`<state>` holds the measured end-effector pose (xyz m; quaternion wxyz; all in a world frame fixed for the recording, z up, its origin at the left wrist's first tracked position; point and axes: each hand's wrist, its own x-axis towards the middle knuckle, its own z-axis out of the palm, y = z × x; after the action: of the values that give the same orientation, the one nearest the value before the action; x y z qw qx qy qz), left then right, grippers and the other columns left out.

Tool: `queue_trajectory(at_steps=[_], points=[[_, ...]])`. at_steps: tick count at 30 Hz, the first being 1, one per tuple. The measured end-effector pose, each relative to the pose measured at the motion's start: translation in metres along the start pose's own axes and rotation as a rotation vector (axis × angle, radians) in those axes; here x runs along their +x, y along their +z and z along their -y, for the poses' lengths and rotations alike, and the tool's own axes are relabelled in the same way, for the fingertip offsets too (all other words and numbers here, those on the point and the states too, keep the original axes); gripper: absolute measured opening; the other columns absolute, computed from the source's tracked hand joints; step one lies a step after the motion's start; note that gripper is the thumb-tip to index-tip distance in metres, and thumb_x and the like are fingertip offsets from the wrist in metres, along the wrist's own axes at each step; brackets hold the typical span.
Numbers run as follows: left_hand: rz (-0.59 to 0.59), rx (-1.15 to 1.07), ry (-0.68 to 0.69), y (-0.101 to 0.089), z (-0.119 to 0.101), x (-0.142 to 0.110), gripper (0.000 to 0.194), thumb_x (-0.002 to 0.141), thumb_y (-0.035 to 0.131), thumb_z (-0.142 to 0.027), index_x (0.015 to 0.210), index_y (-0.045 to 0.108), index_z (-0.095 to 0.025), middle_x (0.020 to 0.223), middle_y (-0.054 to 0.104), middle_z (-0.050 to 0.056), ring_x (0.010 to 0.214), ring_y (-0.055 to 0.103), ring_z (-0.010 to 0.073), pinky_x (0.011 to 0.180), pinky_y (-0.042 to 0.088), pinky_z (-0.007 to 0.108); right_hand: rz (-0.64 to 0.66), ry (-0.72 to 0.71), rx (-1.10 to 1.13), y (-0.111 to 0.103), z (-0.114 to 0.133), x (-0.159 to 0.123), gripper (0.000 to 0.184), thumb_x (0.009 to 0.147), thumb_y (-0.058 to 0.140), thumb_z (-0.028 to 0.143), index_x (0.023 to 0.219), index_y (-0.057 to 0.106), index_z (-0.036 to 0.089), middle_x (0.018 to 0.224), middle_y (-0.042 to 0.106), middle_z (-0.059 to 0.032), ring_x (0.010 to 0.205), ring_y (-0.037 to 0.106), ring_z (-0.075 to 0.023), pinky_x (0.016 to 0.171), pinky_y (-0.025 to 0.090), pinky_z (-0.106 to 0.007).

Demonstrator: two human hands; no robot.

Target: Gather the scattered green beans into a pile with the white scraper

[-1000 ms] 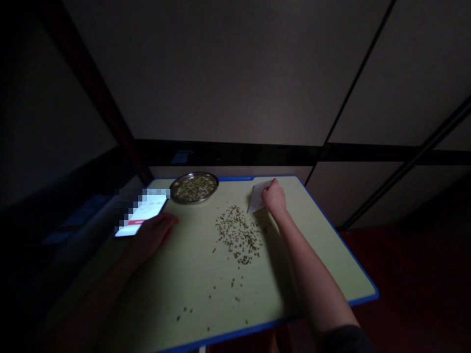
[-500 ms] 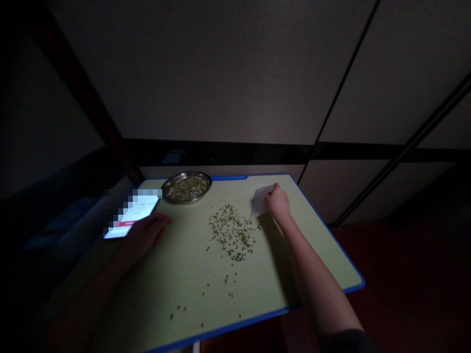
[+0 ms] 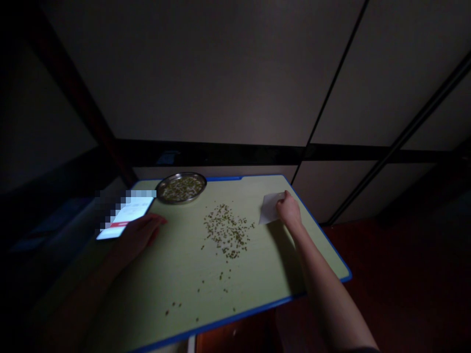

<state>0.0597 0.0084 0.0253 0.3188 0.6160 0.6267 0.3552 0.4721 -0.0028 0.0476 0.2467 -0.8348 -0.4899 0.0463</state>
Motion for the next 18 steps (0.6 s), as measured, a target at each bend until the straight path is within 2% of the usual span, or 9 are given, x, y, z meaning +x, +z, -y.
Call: queue_trajectory(at_steps=[6,11,15,18], points=[[0.006,0.005,-0.013,0.001,0.000,0.001,0.030,0.077,0.046,-0.046,0.077,0.060,-0.019,0.046,0.047,-0.005,0.042,0.044,0.0138,0.045,0.032,0.026,-0.060,0.006,0.046,-0.011,-0.023,-0.005,0.053,0.082,0.045,0.021,0.134,0.053,0.011,0.117,0.067,-0.0174,0.096,0.068,-0.0253,0.082,0.052,-0.033],[-0.006,-0.004,0.009,0.001,0.000,0.002,0.030,0.077,0.046,-0.046,0.076,0.060,-0.019,0.045,0.047,-0.005,0.042,0.043,0.0137,0.045,0.032,0.026,-0.117,-0.053,0.102,-0.045,-0.029,0.009,0.045,0.088,0.042,0.028,0.128,0.056,0.010,0.113,0.069,-0.0160,0.092,0.068,-0.0225,0.075,0.051,-0.029],[0.004,0.006,0.004,0.000,-0.003,0.001,0.032,0.077,0.047,-0.047,0.076,0.061,-0.019,0.044,0.047,-0.005,0.043,0.044,0.0139,0.046,0.033,0.026,-0.108,-0.243,0.018,-0.071,-0.024,0.003,0.034,0.090,0.047,0.032,0.115,0.062,0.014,0.102,0.072,-0.0140,0.088,0.067,-0.0225,0.072,0.048,-0.027],[0.008,-0.003,-0.005,0.000,-0.002,0.001,0.033,0.077,0.047,-0.048,0.079,0.061,-0.018,0.044,0.047,-0.005,0.043,0.044,0.0138,0.046,0.033,0.026,-0.035,-0.411,-0.161,-0.075,-0.019,-0.018,0.030,0.093,0.044,0.029,0.114,0.063,0.019,0.096,0.074,-0.0109,0.083,0.068,-0.0223,0.071,0.046,-0.027]])
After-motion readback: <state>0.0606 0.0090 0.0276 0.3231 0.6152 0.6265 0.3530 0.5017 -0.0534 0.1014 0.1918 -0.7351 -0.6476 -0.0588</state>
